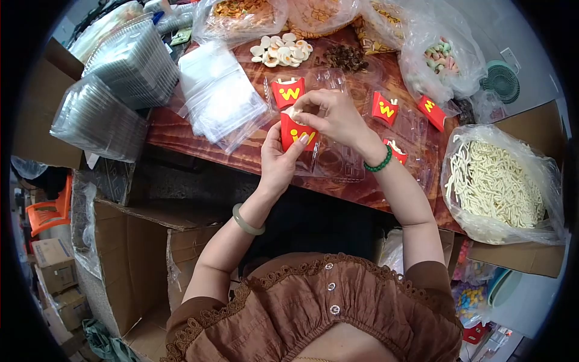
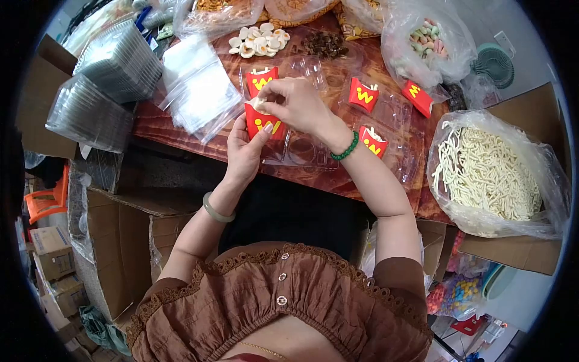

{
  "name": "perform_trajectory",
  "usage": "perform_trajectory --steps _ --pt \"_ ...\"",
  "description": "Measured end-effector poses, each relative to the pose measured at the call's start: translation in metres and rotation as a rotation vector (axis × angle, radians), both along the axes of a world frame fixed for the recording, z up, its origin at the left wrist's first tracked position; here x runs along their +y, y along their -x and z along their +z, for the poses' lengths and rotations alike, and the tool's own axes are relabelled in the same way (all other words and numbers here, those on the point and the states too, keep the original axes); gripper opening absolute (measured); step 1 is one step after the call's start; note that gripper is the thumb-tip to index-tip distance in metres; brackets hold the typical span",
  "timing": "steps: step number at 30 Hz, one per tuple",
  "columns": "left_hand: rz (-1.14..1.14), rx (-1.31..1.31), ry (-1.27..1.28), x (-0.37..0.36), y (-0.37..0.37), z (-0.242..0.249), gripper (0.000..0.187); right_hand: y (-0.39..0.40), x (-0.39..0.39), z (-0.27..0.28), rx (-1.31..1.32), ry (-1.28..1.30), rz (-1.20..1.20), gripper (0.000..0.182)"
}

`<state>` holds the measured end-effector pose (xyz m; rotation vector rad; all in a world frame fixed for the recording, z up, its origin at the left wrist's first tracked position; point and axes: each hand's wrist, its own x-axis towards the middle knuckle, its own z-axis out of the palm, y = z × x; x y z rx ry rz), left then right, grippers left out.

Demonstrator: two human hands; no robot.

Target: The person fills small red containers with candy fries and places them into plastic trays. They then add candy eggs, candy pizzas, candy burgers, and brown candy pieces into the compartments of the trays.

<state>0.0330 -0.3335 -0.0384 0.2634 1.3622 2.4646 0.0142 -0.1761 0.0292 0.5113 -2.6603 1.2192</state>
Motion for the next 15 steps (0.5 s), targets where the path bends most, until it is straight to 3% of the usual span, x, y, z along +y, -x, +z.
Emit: perform_trajectory --steps 2,6,8,9,11,12,14,15 --pt "0.018 0.023 -0.005 0.0 -0.001 0.002 0.038 0.0 0.004 0.001 0.138 -0.186 -0.001 0.017" --pt "0.038 -0.012 -0.048 -0.003 -0.001 0.0 0.036 -0.012 -0.003 0.002 0.208 -0.266 0.057 0.015" --pt "0.022 -0.014 -0.043 -0.007 0.001 -0.009 0.054 -0.012 -0.005 -0.004 0.219 -0.221 0.109 0.016" --pt "0.022 -0.018 -0.04 -0.011 -0.001 -0.007 0.054 -0.013 -0.006 -0.008 0.214 -0.217 0.109 0.016" --pt "0.123 0.386 0.457 -0.019 -0.005 -0.001 0.085 -0.012 -0.005 -0.014 0.058 -0.166 0.122 0.016" --pt "0.106 0.57 0.775 -0.03 -0.007 0.005 0.111 -0.012 -0.004 -0.02 0.055 -0.167 0.12 0.016" --pt "0.112 0.887 1.014 -0.038 -0.012 0.0 0.113 -0.011 -0.002 -0.036 -0.192 -0.228 0.103 0.016" --pt "0.06 0.893 1.038 -0.036 -0.014 -0.004 0.11 -0.007 -0.004 -0.04 -0.302 -0.065 0.13 0.016"
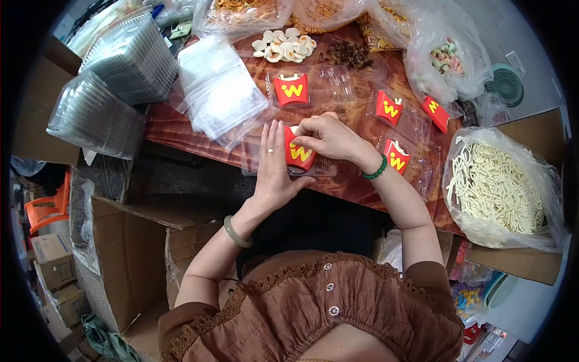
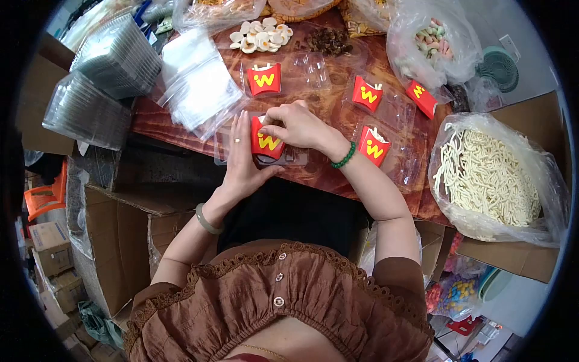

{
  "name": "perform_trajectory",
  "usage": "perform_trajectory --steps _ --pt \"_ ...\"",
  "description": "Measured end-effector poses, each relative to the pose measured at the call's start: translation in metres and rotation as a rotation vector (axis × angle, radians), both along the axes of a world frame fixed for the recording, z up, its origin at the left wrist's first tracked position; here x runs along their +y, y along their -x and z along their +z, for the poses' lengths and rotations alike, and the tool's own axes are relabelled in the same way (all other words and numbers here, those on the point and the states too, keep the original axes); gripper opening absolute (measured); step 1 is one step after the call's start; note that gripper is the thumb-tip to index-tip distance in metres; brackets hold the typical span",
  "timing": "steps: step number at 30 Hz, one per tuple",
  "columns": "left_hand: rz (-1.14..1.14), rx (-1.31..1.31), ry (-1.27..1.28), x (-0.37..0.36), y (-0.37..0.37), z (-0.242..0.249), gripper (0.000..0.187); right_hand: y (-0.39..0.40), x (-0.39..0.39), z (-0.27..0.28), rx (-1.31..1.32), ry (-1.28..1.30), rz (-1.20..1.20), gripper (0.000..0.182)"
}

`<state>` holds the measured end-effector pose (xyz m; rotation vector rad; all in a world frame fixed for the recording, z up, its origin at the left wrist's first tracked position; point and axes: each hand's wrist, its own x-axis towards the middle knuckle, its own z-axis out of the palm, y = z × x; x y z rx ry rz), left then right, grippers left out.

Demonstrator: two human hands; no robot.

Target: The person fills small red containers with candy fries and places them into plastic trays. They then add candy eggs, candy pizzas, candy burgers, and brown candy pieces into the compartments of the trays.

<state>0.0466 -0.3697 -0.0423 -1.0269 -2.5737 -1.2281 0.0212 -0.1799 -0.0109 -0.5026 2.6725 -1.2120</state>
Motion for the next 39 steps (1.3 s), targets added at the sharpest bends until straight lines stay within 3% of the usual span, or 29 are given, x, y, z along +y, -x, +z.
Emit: perform_trajectory --steps 3,7,10,13,17,22,24,28,32,38,39 --pt "0.006 0.105 -0.012 0.013 -0.001 -0.008 0.106 0.002 -0.001 -0.005 0.176 0.164 -0.004 0.014" --pt "-0.033 0.086 -0.237 0.031 0.005 -0.015 0.099 0.002 0.006 -0.001 0.178 0.098 -0.014 0.013" --pt "-0.029 0.196 -0.087 0.025 0.005 -0.001 0.104 0.005 0.005 -0.002 0.229 0.024 -0.005 0.014" --pt "0.172 0.172 -0.038 -0.004 0.002 -0.002 0.115 0.008 -0.005 -0.004 0.258 0.066 -0.04 0.014" --pt "0.271 -0.093 -0.104 -0.021 -0.001 -0.017 0.117 0.018 -0.028 -0.006 0.194 0.165 -0.064 0.015" --pt "0.171 -0.082 -0.22 -0.013 -0.002 -0.026 0.107 0.019 -0.04 -0.02 0.306 0.002 -0.002 0.019" --pt "0.131 -0.088 -0.252 -0.01 -0.003 -0.026 0.102 0.012 -0.029 -0.022 0.583 -0.085 -0.08 0.02" --pt "0.088 -0.013 -0.221 -0.003 -0.007 -0.026 0.098 -0.01 0.002 -0.011 0.548 -0.193 -0.205 0.017" --pt "0.048 -0.005 -0.185 0.01 -0.012 -0.025 0.094 -0.027 0.014 -0.015 0.483 -0.286 -0.165 0.01" --pt "0.012 -0.017 -0.088 0.008 -0.005 0.002 0.086 -0.02 0.025 0.0 0.471 -0.133 -0.245 0.013" --pt "0.034 0.015 -0.147 0.009 0.006 0.011 0.074 -0.012 0.031 0.012 0.452 -0.153 -0.254 0.014"
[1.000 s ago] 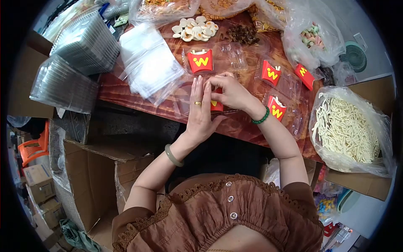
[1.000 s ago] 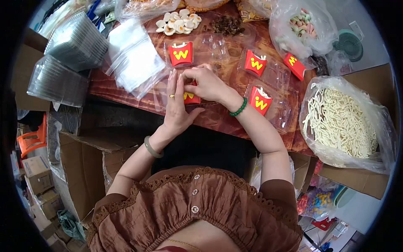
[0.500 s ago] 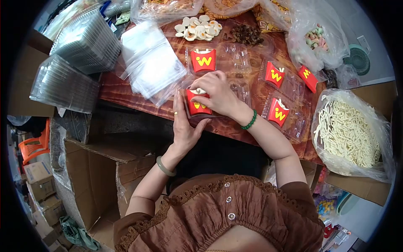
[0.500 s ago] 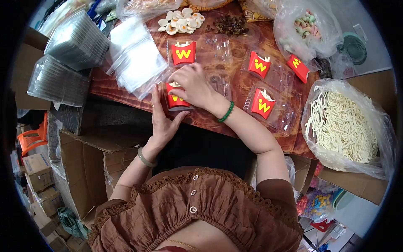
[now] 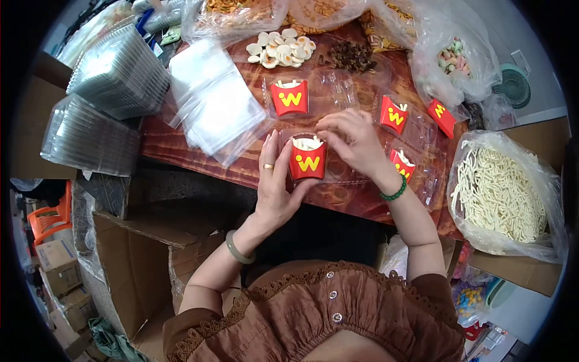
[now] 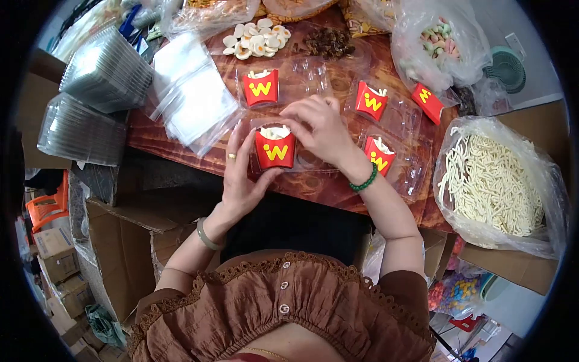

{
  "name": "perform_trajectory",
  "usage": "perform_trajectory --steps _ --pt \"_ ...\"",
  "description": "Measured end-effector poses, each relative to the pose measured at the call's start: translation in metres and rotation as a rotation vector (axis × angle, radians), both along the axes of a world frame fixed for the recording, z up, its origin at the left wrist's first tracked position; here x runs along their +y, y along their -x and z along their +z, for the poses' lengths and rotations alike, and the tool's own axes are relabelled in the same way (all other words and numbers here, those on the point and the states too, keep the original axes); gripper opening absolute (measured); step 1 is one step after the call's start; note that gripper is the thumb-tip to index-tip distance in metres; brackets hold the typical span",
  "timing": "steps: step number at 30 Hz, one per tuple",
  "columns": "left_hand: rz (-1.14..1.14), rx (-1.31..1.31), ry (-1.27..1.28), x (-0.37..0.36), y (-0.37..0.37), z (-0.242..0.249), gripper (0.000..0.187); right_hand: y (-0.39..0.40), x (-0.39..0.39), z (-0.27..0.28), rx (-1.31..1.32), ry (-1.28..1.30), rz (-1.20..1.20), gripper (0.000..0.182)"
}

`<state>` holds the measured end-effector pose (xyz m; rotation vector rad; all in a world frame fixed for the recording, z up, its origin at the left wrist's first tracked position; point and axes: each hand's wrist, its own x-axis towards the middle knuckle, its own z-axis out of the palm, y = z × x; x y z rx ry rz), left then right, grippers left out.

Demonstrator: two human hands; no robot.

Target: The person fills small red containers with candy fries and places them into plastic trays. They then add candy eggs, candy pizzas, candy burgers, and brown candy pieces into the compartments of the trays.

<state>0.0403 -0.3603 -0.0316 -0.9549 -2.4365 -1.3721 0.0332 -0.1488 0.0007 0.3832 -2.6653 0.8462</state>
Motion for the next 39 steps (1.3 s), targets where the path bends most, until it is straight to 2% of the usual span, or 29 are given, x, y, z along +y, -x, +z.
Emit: perform_trajectory --steps 2,3,5,6,9,11,13,15,18,19,20,21,22,24,25,27,28,30,31,32,34,37,39 --pt "0.009 0.04 -0.034 -0.002 0.047 0.014 0.058 0.029 0.009 0.015 -0.105 0.331 -0.006 0.016" --pt "0.064 0.06 -0.198 0.007 0.073 0.022 0.046 0.048 0.013 0.02 -0.169 0.366 -0.045 0.019" --pt "0.171 -0.091 -0.125 0.012 0.136 0.016 0.041 0.099 0.028 0.011 -0.168 0.349 -0.017 0.021" --pt "0.167 -0.081 -0.073 0.016 0.162 0.012 0.039 0.122 0.032 0.005 -0.109 0.202 -0.033 0.022" --pt "0.112 0.078 0.092 0.037 0.222 0.001 0.036 0.178 0.034 -0.009 -0.111 0.114 0.001 0.023" --pt "0.104 0.158 0.213 0.051 0.235 0.0 0.038 0.207 0.041 -0.026 0.023 -0.075 0.101 0.027" --pt "0.153 0.218 0.364 0.064 0.24 -0.002 0.032 0.219 0.043 -0.023 -0.052 -0.058 0.135 0.03" --pt "0.094 0.224 0.351 0.068 0.25 -0.009 0.031 0.226 0.046 -0.023 -0.22 -0.095 0.146 0.028" --pt "0.017 0.204 0.291 0.066 0.264 -0.02 0.028 0.225 0.054 -0.024 -0.181 -0.081 0.161 0.025" --pt "0.026 0.174 0.162 0.065 0.268 -0.022 0.028 0.22 0.055 -0.025 -0.184 -0.084 0.158 0.025" --pt "0.036 0.144 0.034 0.064 0.272 -0.024 0.028 0.214 0.056 -0.026 -0.153 0.064 0.073 0.022" --pt "0.095 0.181 0.011 0.063 0.271 -0.017 0.025 0.21 0.057 -0.027 -0.121 0.212 -0.013 0.02" --pt "0.093 0.181 0.011 0.063 0.273 -0.012 0.025 0.208 0.059 -0.029 -0.121 0.211 -0.014 0.02" --pt "0.087 -0.357 -0.414 0.065 0.275 -0.007 0.021 0.202 0.062 -0.032 -0.237 0.589 0.024 0.017" --pt "-0.01 -0.609 -0.614 0.064 0.279 -0.004 0.024 0.198 0.064 -0.032 -0.236 0.589 0.018 0.017" --pt "-0.039 -0.855 -0.898 0.065 0.281 -0.001 0.027 0.188 0.065 -0.031 -0.22 0.806 0.079 0.016" --pt "-0.115 -0.948 -1.011 0.062 0.287 -0.005 0.027 0.182 0.065 -0.026 -0.221 0.809 0.071 0.016" --pt "-0.462 -1.203 -1.201 0.049 0.297 -0.012 0.023 0.169 0.067 -0.013 -0.376 1.251 0.176 0.018" --pt "-0.363 -1.215 -1.248 0.051 0.295 -0.014 0.024 0.161 0.067 -0.007 -0.394 1.326 0.14 0.023" --pt "-0.525 -1.286 -1.333 0.05 0.294 -0.016 0.028 0.155 0.069 -0.006 -0.395 1.327 0.13 0.023" --pt "-0.791 -1.451 -1.493 0.045 0.294 -0.02 0.032 0.145 0.072 -0.006 -0.457 0.869 0.027 0.025" --pt "-0.864 -1.514 -1.607 0.05 0.277 -0.015 0.032 0.135 0.058 -0.011 -0.568 0.807 0.045 0.023" --pt "-0.86 -1.486 -1.593 0.054 0.267 -0.016 0.033 0.135 0.048 -0.021 -0.517 0.767 0.041 0.019"
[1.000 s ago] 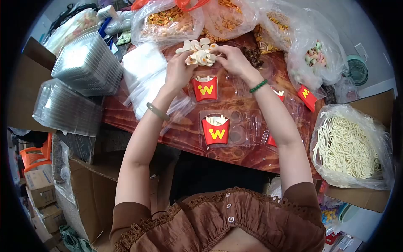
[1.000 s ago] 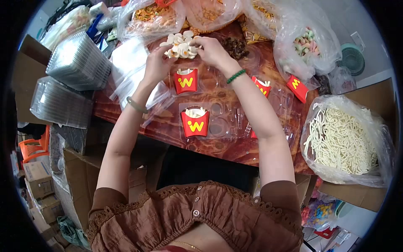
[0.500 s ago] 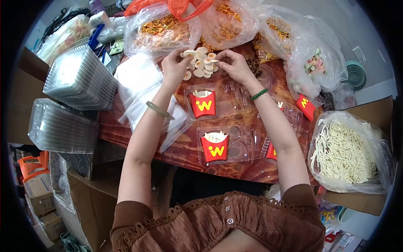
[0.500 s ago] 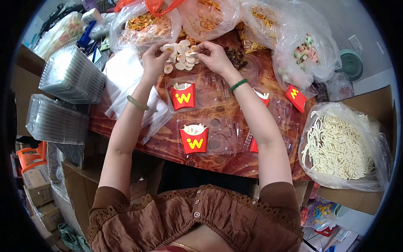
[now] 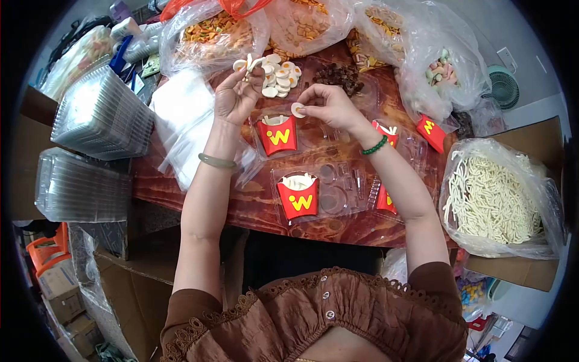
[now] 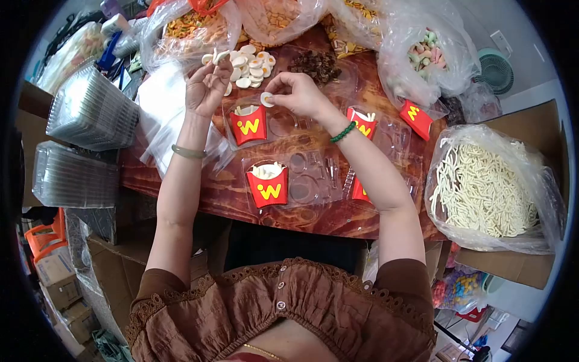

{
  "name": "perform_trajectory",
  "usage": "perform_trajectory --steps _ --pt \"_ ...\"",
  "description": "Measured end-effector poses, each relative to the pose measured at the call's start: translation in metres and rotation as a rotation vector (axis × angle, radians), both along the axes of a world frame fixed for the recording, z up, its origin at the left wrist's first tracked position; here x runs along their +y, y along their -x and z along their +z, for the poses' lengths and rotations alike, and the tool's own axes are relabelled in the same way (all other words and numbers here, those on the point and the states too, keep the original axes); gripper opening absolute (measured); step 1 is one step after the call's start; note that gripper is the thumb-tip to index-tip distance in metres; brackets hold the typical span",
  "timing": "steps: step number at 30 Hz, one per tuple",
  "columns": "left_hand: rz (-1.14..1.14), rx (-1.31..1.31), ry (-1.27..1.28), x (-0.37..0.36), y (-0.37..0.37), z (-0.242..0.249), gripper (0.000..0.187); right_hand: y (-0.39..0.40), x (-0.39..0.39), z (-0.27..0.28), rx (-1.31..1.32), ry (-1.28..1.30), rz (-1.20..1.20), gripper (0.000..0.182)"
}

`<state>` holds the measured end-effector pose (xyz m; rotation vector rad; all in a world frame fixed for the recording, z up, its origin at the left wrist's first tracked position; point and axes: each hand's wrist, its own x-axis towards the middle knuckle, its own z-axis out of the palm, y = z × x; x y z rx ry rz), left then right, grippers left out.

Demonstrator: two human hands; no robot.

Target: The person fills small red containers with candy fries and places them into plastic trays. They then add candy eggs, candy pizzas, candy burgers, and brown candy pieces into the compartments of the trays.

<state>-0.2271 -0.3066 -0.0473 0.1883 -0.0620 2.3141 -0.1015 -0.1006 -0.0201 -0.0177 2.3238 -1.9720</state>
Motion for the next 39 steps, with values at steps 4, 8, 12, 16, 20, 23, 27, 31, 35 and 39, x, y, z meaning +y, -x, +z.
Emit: perform_trajectory --steps 4,8,12,16,20,23,27,31,35,39 --pt "0.015 0.061 0.062 0.001 -0.019 0.008 0.037 -0.004 -0.012 -0.01 0.376 -0.607 -0.069 0.012" --pt "-0.017 0.069 0.055 -0.003 -0.035 0.011 0.041 -0.01 -0.016 -0.011 0.255 -0.606 -0.151 0.013" --pt "0.026 -0.055 0.146 0.0 -0.046 0.014 0.04 -0.007 -0.009 -0.021 0.342 -0.808 -0.153 0.015" --pt "0.002 0.076 0.098 0.002 -0.055 0.014 0.039 -0.006 -0.01 -0.025 0.443 -0.938 -0.203 0.016" --pt "0.075 0.185 0.269 -0.001 -0.069 0.017 0.041 -0.022 -0.025 0.022 0.366 -0.217 -0.181 0.018" --pt "0.187 0.198 0.526 0.005 -0.095 0.03 0.039 -0.031 -0.024 0.038 0.135 0.268 -0.055 0.026" --pt "0.193 0.253 0.511 0.006 -0.117 0.033 0.038 -0.043 -0.021 0.039 0.054 0.209 -0.082 0.023" --pt "0.276 0.356 0.659 0.01 -0.136 0.031 0.038 -0.059 -0.021 0.045 -0.171 0.248 -0.059 0.023" --pt "0.327 0.23 0.717 0.011 -0.152 0.028 0.024 -0.079 -0.027 0.044 0.122 -0.085 -0.13 0.021" --pt "0.326 0.185 0.667 -0.003 -0.159 0.028 0.028 -0.102 -0.014 0.036 0.043 -0.04 -0.088 0.014"
